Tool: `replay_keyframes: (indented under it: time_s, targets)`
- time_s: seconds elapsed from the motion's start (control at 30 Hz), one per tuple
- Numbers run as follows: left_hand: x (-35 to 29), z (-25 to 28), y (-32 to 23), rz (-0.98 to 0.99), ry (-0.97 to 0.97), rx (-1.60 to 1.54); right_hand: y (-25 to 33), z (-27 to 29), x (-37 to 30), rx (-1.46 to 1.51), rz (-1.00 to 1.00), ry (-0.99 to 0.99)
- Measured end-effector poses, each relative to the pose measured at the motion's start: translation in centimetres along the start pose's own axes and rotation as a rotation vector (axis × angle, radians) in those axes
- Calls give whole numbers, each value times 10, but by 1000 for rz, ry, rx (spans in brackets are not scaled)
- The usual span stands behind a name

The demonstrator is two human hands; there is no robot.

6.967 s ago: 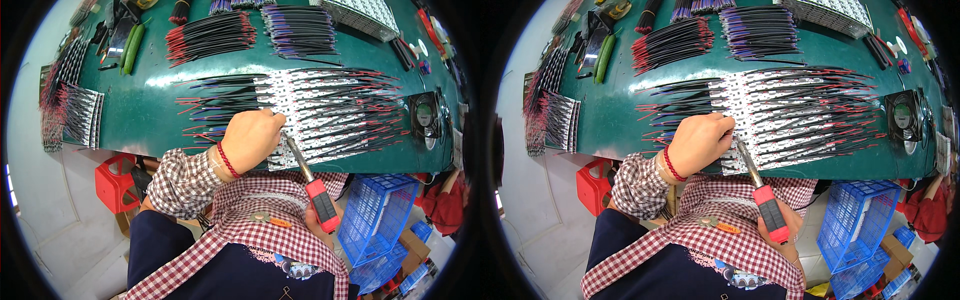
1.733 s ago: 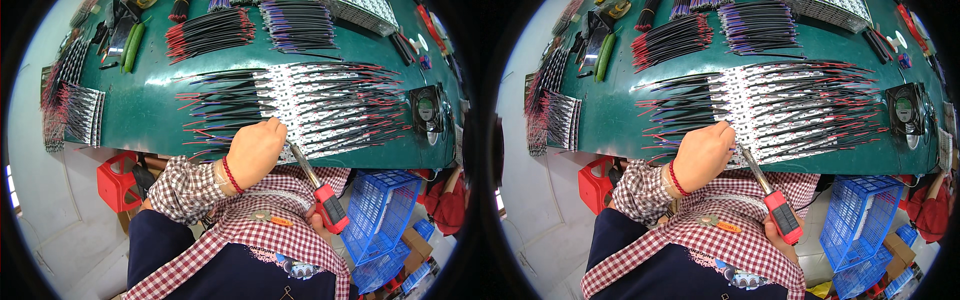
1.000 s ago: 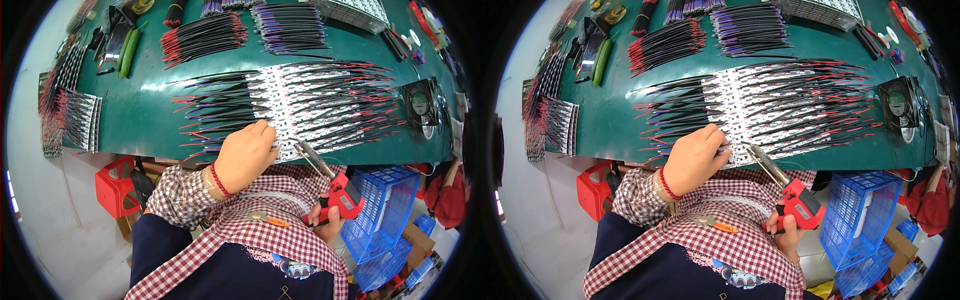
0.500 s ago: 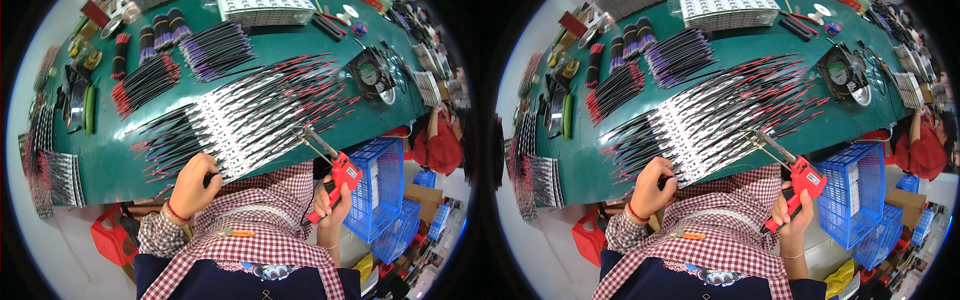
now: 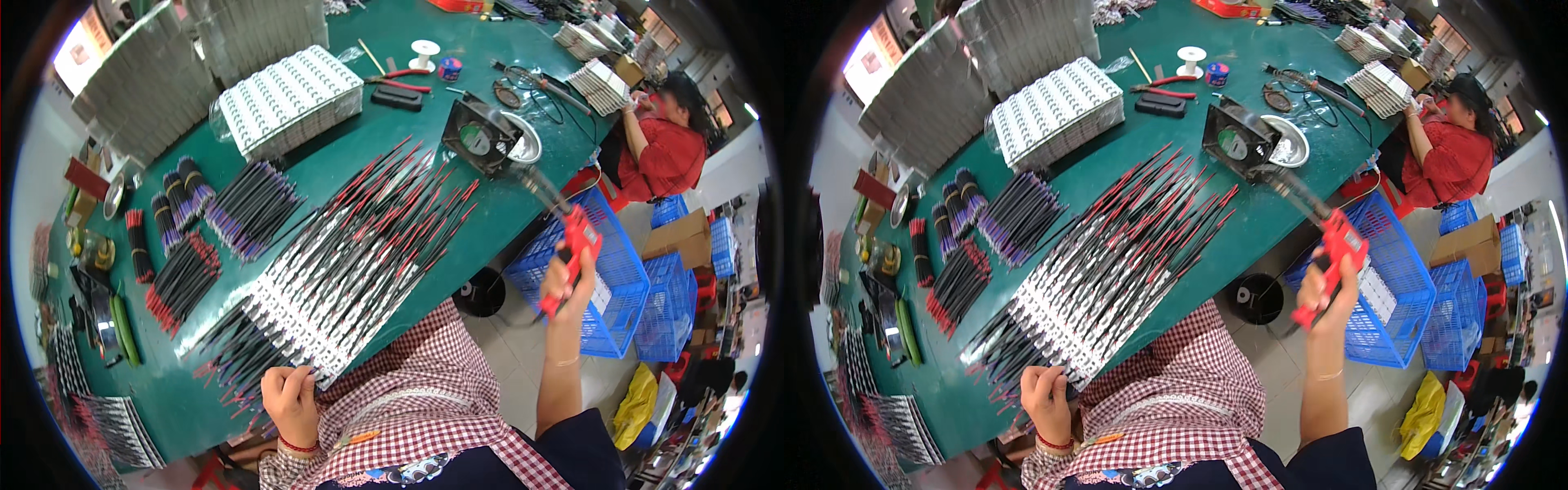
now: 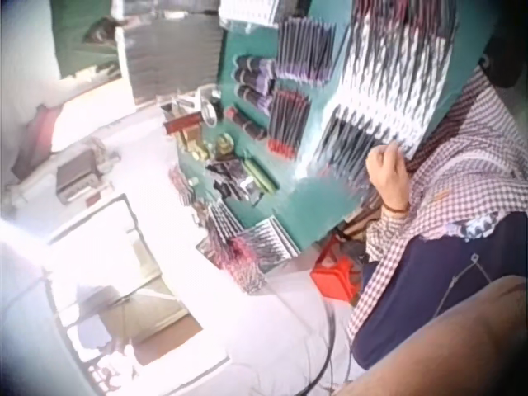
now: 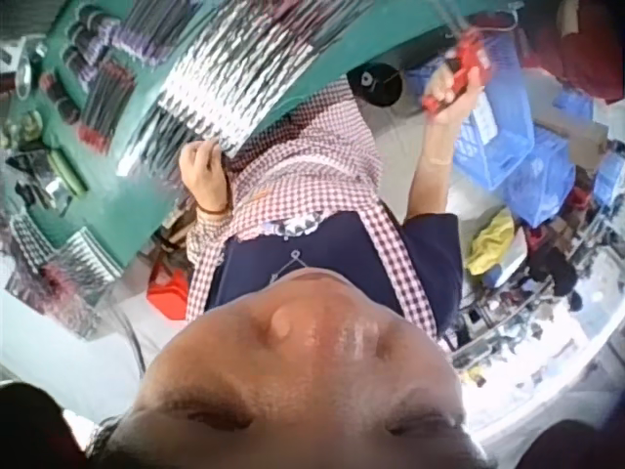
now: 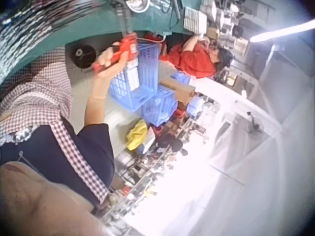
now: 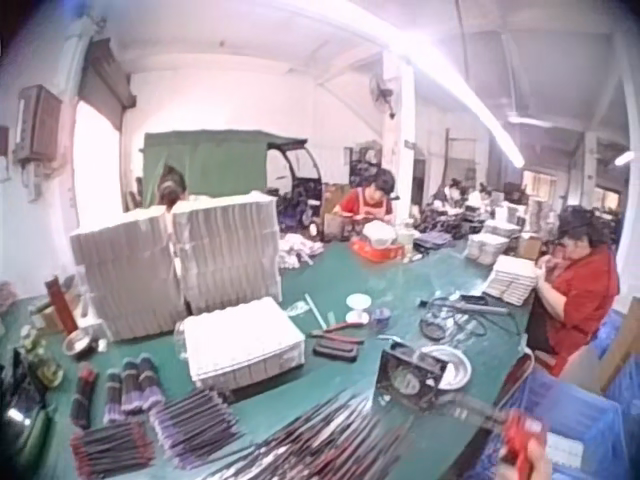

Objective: The person solders wires onto circuit boards using a soldering gun, aligning the wire ends against the board contacts and applying heat.

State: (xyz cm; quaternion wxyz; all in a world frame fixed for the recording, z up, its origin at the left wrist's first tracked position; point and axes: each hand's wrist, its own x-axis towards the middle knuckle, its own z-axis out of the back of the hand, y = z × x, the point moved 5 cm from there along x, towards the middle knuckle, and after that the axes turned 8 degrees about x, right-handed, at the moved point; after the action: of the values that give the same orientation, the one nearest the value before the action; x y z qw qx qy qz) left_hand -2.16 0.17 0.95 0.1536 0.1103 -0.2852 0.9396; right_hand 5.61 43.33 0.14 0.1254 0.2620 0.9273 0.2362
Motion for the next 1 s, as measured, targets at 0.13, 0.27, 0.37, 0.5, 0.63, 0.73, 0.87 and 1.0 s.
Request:
replay_keyframes:
  time_s: [0.13,0.27,0.37,0.5,0.63,0.73,0.87,1.0]
  targets:
    - [2,-13,9,-13,34,33,68,20,96,-49,175,-44]
    - [1,-17,9,-85,-4,87,112,58,210,0,80,-148]
    - [-2,-19,14,-97,-19,123,111,63,264,-74,25,-194]
    - [-3,-21,15,-62,-9,161,103,60,289,-118,45,-248]
    - [0,-23,13,-74,-10,193,103,67,300,-177,13,-311]
    - [2,-24,12,-54,-12,187,104,63,301,-243,32,-329]
    - [1,-25,15,-46,-10,172,110,57,301,-328,-13,-312]
    - [2,-25,11,-48,6,205,108,66,298,-336,30,-354]
